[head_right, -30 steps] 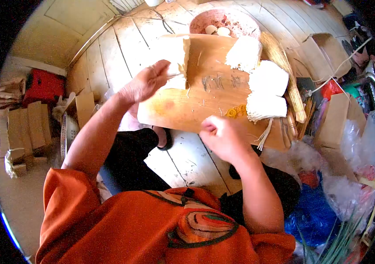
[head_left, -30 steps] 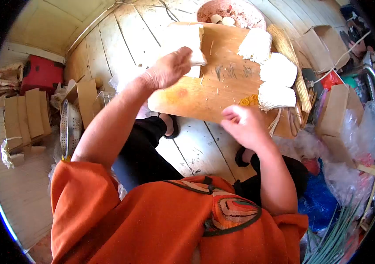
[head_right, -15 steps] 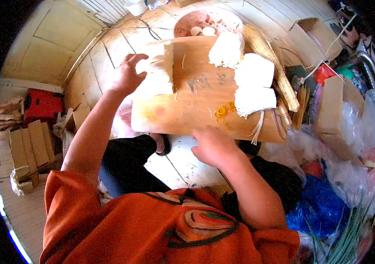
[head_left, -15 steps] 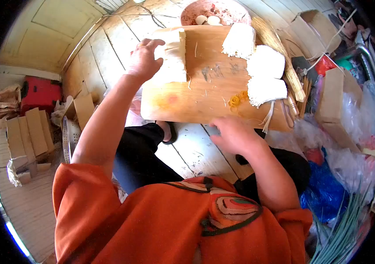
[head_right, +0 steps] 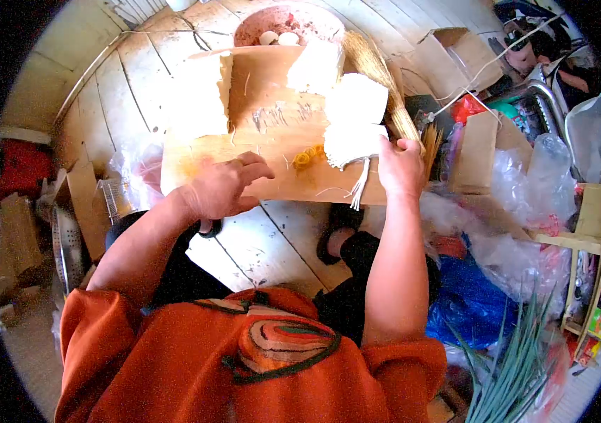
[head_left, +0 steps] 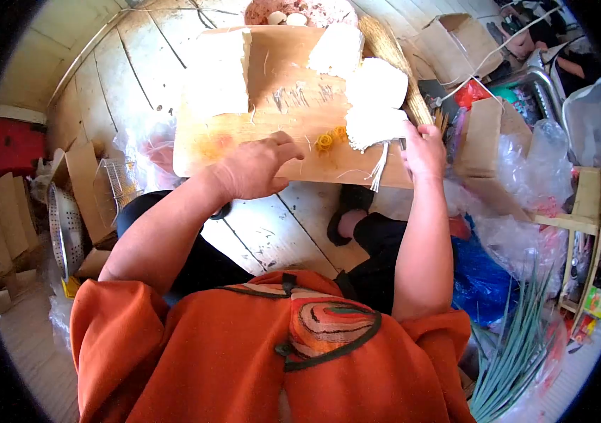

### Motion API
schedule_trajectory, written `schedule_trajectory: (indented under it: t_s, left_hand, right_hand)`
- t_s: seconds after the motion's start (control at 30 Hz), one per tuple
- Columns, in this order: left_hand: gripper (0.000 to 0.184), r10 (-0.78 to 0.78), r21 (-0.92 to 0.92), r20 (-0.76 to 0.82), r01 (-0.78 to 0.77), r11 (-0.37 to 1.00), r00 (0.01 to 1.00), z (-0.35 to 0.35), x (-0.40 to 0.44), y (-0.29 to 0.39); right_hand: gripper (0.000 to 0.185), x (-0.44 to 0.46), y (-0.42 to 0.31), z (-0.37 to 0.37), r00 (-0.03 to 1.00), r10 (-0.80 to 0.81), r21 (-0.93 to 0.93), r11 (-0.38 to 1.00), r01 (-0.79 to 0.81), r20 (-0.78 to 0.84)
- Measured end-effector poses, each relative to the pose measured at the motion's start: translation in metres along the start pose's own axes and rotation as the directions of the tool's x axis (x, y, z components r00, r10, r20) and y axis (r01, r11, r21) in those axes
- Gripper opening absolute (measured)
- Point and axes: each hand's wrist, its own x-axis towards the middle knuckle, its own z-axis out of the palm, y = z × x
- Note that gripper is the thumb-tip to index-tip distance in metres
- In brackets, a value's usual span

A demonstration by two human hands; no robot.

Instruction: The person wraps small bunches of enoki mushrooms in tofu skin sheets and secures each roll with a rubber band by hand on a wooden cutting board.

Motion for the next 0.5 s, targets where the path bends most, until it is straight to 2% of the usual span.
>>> schedule_trajectory:
  t_s: [0.07, 0.13, 0.2, 0.37, 0.43, 0.5]
  left_hand:
    - [0.047, 0.046, -0.016, -0.018, -0.046, 0.999, 0.999, 0.0, 0.011, -0.002]
    - [0.048, -0.03, 0.006, 0.044, 0.03, 1.0, 0.999, -0.007, 0.017, 0.003]
    - [0.047, -0.04, 0.015, 0.065, 0.039, 0.999, 0.997, -0.008, 0.02, 0.002]
    - [0.046, -0.039, 0.044, 0.091, 0.035, 0.998, 0.995, -0.009, 0.018, -0.008]
    - [0.042, -0.135, 0.089, 0.136, 0.124, 0.988, 0.981, -0.019, 0.014, -0.004]
    - [0.042, -0.126, 0.075, 0.108, 0.119, 0.99, 0.986, -0.022, 0.014, -0.005]
  right_hand:
    - [0.055, 0.003, -0.002, 0.001, 0.937, 0.199, 0.303, 0.909, -0.285, 0.286]
    - [0.059, 0.01, -0.004, 0.013, 0.893, 0.202, 0.32, 0.883, -0.344, 0.402]
    - [0.058, 0.012, -0.008, 0.021, 0.859, 0.232, 0.376, 0.825, -0.422, 0.456]
    - [0.051, 0.029, -0.004, 0.044, 0.871, 0.242, 0.438, 0.788, -0.433, 0.427]
    - [0.044, 0.031, -0.002, 0.045, 0.873, 0.259, 0.484, 0.749, -0.452, 0.413]
    - [0.043, 0.03, 0.001, 0.047, 0.88, 0.253, 0.527, 0.722, -0.449, 0.403]
